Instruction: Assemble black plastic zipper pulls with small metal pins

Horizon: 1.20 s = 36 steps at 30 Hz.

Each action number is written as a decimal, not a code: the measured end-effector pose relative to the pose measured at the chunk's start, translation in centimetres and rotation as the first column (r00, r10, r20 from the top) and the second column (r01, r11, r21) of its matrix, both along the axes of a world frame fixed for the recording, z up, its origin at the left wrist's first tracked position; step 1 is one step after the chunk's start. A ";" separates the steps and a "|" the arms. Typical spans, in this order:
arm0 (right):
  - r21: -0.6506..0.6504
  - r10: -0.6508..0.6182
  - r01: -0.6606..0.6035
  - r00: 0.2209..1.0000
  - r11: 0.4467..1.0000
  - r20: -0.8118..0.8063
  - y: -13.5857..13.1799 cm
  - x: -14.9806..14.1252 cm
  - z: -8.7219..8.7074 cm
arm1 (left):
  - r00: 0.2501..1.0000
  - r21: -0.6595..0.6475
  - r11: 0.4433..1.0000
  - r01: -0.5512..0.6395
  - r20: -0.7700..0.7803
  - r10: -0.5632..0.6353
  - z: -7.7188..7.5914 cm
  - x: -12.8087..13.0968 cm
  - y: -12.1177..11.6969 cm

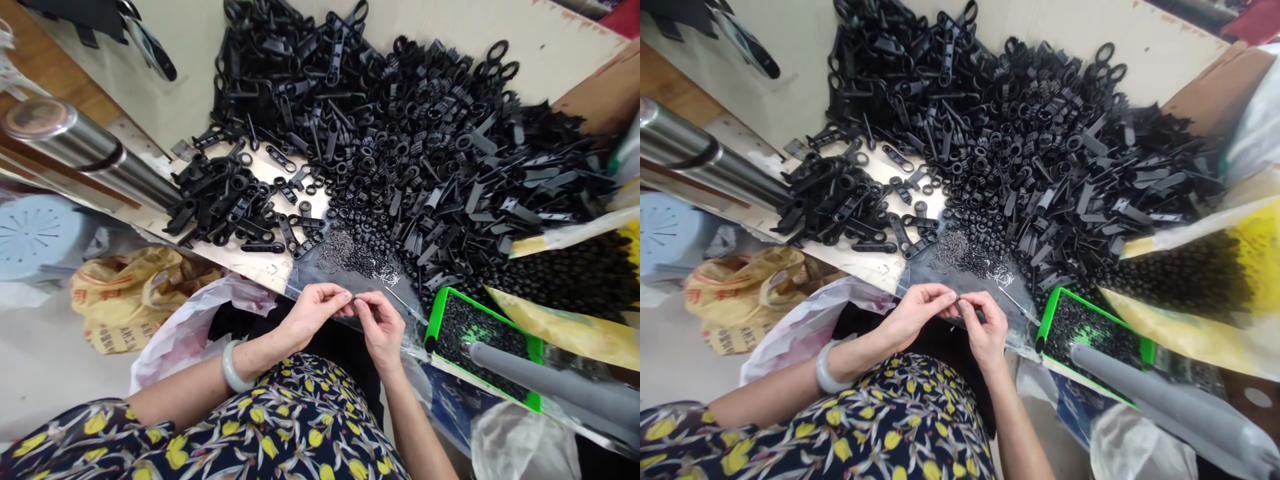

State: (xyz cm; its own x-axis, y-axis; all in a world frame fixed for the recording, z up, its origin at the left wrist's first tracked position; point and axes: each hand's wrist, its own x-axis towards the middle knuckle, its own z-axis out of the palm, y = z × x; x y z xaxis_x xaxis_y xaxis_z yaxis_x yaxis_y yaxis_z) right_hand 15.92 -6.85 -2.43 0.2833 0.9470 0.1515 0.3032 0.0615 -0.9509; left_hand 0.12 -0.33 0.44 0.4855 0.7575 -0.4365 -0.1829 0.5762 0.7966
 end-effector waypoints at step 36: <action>0.145 0.023 -0.127 0.827 0.981 0.562 0.5 0.7 1.7 | 0.985 -0.560 0.828 -0.007 0.140 0.103 0.2 0.7 -0.1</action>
